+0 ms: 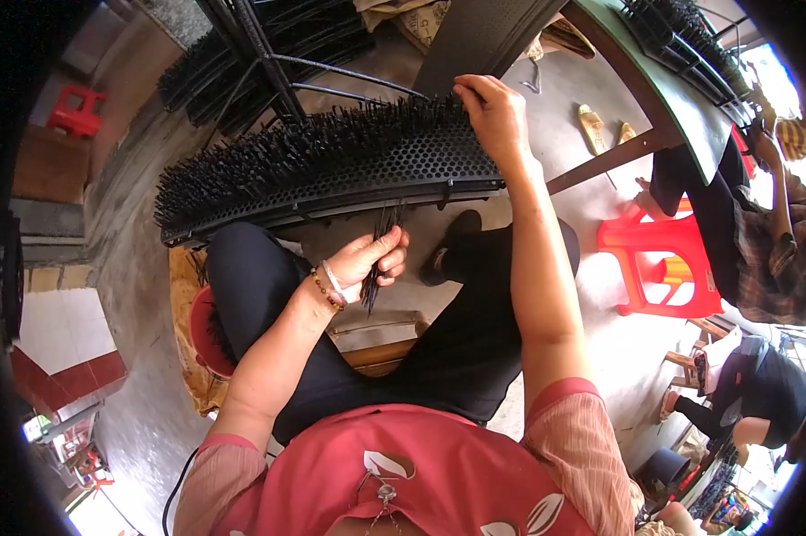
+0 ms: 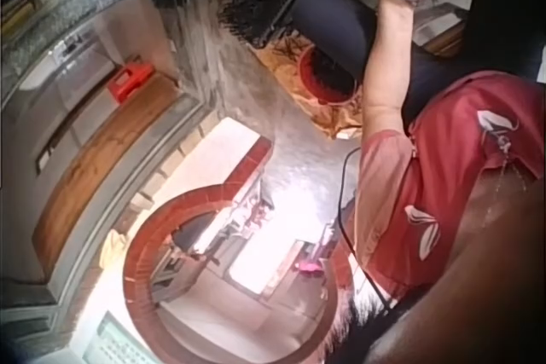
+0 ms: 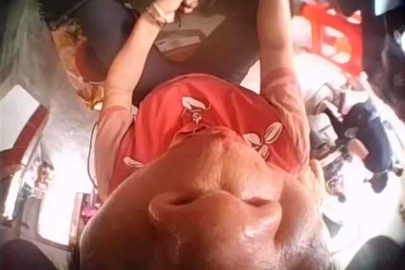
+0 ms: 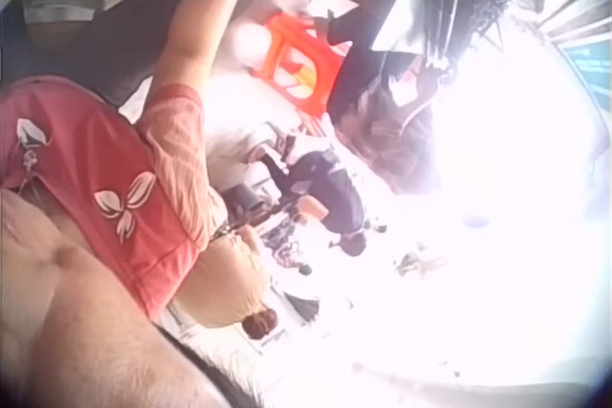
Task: Manually inserting bundles of black filaments into holes on a long brush strip base.
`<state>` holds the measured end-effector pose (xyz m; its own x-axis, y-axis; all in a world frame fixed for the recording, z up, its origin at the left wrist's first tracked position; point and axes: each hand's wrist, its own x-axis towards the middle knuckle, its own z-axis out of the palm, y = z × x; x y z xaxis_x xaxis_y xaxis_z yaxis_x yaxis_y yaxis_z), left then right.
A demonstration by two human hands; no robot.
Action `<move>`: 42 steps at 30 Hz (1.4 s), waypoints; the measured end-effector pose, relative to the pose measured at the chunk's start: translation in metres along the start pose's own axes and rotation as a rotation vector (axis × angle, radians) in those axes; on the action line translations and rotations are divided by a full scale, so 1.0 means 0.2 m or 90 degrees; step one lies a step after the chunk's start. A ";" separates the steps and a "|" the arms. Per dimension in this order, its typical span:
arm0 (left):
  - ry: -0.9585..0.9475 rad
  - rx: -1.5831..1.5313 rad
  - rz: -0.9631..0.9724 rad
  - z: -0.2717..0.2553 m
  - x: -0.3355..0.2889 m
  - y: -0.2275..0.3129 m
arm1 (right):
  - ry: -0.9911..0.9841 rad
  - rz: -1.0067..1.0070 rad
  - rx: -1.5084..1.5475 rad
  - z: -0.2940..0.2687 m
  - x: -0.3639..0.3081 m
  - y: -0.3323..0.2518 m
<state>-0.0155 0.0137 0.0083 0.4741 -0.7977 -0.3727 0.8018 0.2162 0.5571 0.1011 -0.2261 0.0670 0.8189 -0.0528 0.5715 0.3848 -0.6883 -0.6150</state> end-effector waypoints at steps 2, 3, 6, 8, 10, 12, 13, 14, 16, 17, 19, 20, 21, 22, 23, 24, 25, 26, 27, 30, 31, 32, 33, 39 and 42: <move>0.021 -0.009 0.008 0.00 0.01 -0.01 | 0.014 -0.050 -0.040 0.02 0.00 0.02; 0.046 -0.018 0.018 0.00 0.01 -0.01 | 0.014 -0.051 -0.038 0.03 0.00 0.01; 0.095 -0.032 -0.010 0.02 -0.01 0.01 | -0.010 -0.055 -0.017 0.04 0.00 -0.01; 0.082 -0.047 -0.027 0.03 -0.02 0.03 | -0.045 -0.093 -0.065 0.05 -0.01 -0.01; 0.067 -0.062 -0.045 0.03 -0.03 0.04 | -0.065 -0.088 -0.078 0.07 -0.02 0.02; -0.007 -0.048 -0.039 0.03 -0.03 0.06 | -0.087 -0.083 -0.089 0.08 -0.03 0.03; -0.006 -0.049 -0.038 0.03 -0.04 0.06 | -0.084 -0.081 -0.099 0.09 -0.04 0.03; 0.016 -0.014 -0.031 0.05 -0.04 0.07 | -0.082 -0.080 -0.110 0.10 -0.04 0.02; 0.039 0.019 -0.023 0.05 -0.05 0.07 | -0.081 -0.064 -0.138 0.11 -0.06 0.01; 0.045 0.025 -0.011 0.05 -0.05 0.07 | -0.080 -0.049 -0.166 0.12 -0.07 0.01; 0.049 0.031 0.000 0.05 -0.04 0.07 | -0.087 -0.066 -0.190 0.13 -0.09 0.01; 0.051 0.036 0.010 0.05 -0.04 0.07 | -0.094 -0.082 -0.213 0.13 -0.09 0.00; 0.055 0.041 0.022 0.05 -0.04 0.08 | -0.095 -0.084 -0.211 0.14 -0.10 -0.02; 0.057 0.039 0.024 0.04 -0.04 0.08 | -0.127 -0.094 -0.279 0.15 -0.11 -0.05; 0.062 0.042 0.031 0.04 -0.04 0.07 | -0.159 -0.104 -0.347 0.15 -0.12 -0.08; 0.065 0.046 0.038 0.04 -0.04 0.07 | -0.160 -0.105 -0.346 0.16 -0.12 -0.08; 0.066 0.044 0.039 0.04 -0.04 0.07 | -0.149 -0.126 -0.331 0.16 -0.13 -0.08; 0.062 0.050 0.042 0.04 -0.05 0.08 | -0.138 -0.147 -0.316 0.16 -0.13 -0.08; 0.058 0.055 0.044 0.04 -0.05 0.08 | -0.114 -0.160 -0.306 0.16 -0.12 -0.08; 0.039 0.064 0.062 0.05 -0.05 0.09 | 0.010 -0.162 -0.191 0.12 -0.08 -0.09; 0.044 0.062 0.065 0.04 -0.05 0.09 | -0.063 -0.051 -0.077 0.10 -0.09 -0.13; 0.039 0.044 0.095 0.04 -0.05 0.08 | -0.136 0.060 0.036 0.08 -0.11 -0.18; 0.029 0.029 0.122 0.04 -0.04 0.08 | -0.239 0.147 0.111 0.06 -0.14 -0.19; 0.090 0.093 0.139 0.04 -0.06 0.09 | -0.413 0.342 0.385 0.12 -0.27 -0.32; 0.099 0.096 0.116 0.06 -0.04 0.08 | -0.439 0.383 0.381 0.11 -0.27 -0.29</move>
<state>-0.0110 0.0175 0.0295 0.6644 -0.6554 -0.3592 0.6410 0.2526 0.7248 0.0448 -0.1666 0.0604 0.9327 0.2829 -0.2237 -0.1664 -0.2129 -0.9628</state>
